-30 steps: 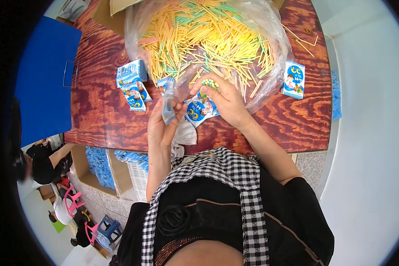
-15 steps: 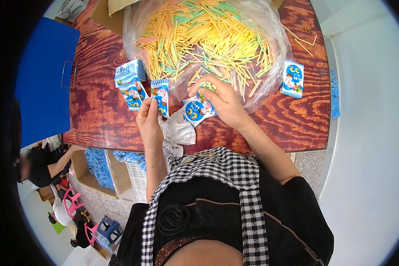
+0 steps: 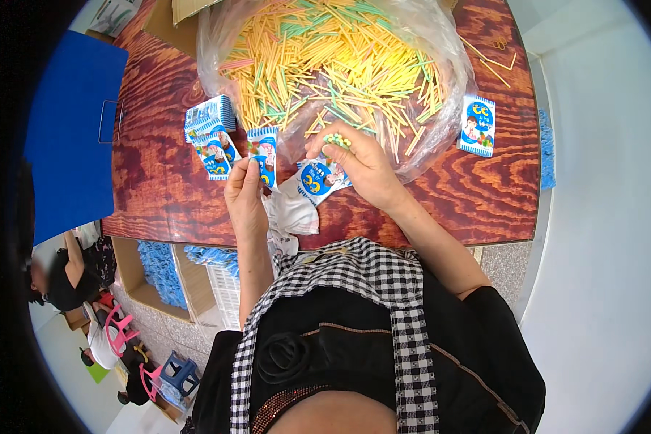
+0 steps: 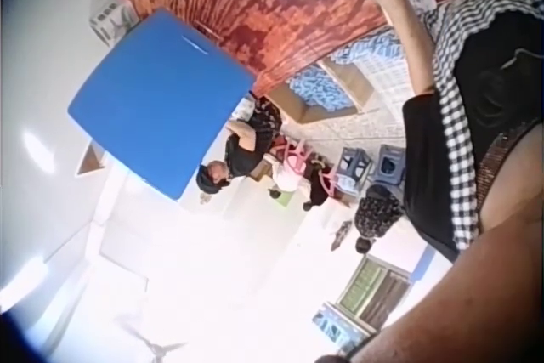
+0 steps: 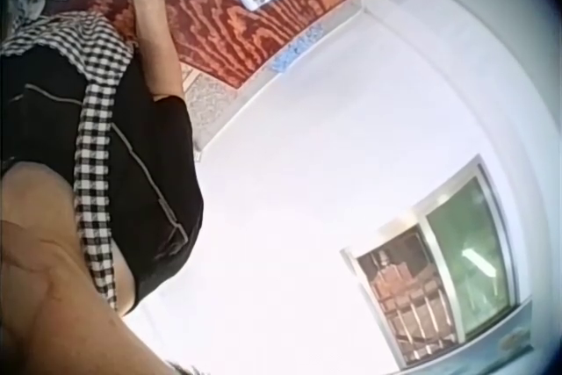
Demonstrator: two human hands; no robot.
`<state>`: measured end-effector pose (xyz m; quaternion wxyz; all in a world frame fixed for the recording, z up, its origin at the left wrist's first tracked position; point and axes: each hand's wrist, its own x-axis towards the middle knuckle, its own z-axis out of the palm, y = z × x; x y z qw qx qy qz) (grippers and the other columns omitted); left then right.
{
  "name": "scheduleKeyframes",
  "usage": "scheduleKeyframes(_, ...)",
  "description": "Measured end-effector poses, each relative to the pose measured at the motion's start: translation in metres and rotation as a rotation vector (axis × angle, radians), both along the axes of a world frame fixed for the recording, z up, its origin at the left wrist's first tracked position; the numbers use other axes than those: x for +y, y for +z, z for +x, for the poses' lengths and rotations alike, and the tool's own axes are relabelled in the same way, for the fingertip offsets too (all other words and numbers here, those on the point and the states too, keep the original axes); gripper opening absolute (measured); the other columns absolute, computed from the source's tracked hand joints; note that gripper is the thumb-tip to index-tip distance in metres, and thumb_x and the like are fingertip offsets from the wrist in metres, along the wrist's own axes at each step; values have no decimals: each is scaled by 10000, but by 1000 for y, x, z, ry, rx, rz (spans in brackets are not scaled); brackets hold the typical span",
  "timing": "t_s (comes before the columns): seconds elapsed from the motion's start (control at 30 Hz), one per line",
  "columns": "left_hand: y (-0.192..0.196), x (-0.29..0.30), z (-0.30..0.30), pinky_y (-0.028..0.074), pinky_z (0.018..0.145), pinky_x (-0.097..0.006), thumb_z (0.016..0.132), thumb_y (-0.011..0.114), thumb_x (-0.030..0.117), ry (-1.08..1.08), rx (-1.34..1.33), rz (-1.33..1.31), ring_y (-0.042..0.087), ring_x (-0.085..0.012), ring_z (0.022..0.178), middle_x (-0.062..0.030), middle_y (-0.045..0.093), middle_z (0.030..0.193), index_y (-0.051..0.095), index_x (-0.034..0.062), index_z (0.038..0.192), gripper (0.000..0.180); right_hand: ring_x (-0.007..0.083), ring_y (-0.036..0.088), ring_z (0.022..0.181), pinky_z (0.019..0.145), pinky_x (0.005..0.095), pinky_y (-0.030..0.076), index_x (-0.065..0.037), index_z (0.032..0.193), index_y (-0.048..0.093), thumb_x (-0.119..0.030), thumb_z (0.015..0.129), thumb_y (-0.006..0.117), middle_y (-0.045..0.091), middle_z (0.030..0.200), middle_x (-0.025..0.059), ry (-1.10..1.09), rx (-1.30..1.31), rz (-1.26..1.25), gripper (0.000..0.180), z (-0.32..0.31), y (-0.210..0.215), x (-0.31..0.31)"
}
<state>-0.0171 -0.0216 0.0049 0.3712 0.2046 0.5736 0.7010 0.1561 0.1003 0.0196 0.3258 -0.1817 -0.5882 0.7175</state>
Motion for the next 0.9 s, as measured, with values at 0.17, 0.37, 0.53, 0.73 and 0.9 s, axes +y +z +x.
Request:
scheduleKeyframes(0.17,-3,-2,-1,484,693,-215,967,548,102,-7,-2,8,600,-62,775,-35,669,904,644,-23,1004,162,224,585,1064,964,357,442,9,1015,563,-16,963,456,616,984,112,0,5,-18,122,-1,0,-2)
scheduleKeyframes(0.37,-4,-1,-1,489,696,-216,969,542,98,-10,-27,14,605,-64,774,-37,673,903,642,-20,1004,159,221,590,1050,956,354,446,9,1015,561,-27,968,458,615,988,115,7,3,-25,118,0,-1,-1)
scheduleKeyframes(0.53,-3,-1,0,474,673,-206,968,545,103,0,-42,30,595,-56,752,-27,671,890,641,-14,1003,155,203,600,992,923,336,458,4,1018,561,-63,976,471,619,968,114,12,23,-26,120,-3,-4,-2)
scheduleKeyframes(0.73,-8,-6,-9,409,631,-176,969,548,106,31,-38,35,537,-21,711,21,645,854,646,13,1001,139,139,575,832,799,290,463,-14,1004,564,-116,976,499,609,867,58,-274,-63,-185,125,14,-17,27)
scheduleKeyframes(0.9,-9,-9,-8,418,660,-180,968,547,98,44,-58,53,536,-17,733,29,638,855,644,13,1003,134,105,530,753,734,252,441,-25,998,566,-128,975,512,560,793,18,-315,-242,-41,119,21,-9,52)
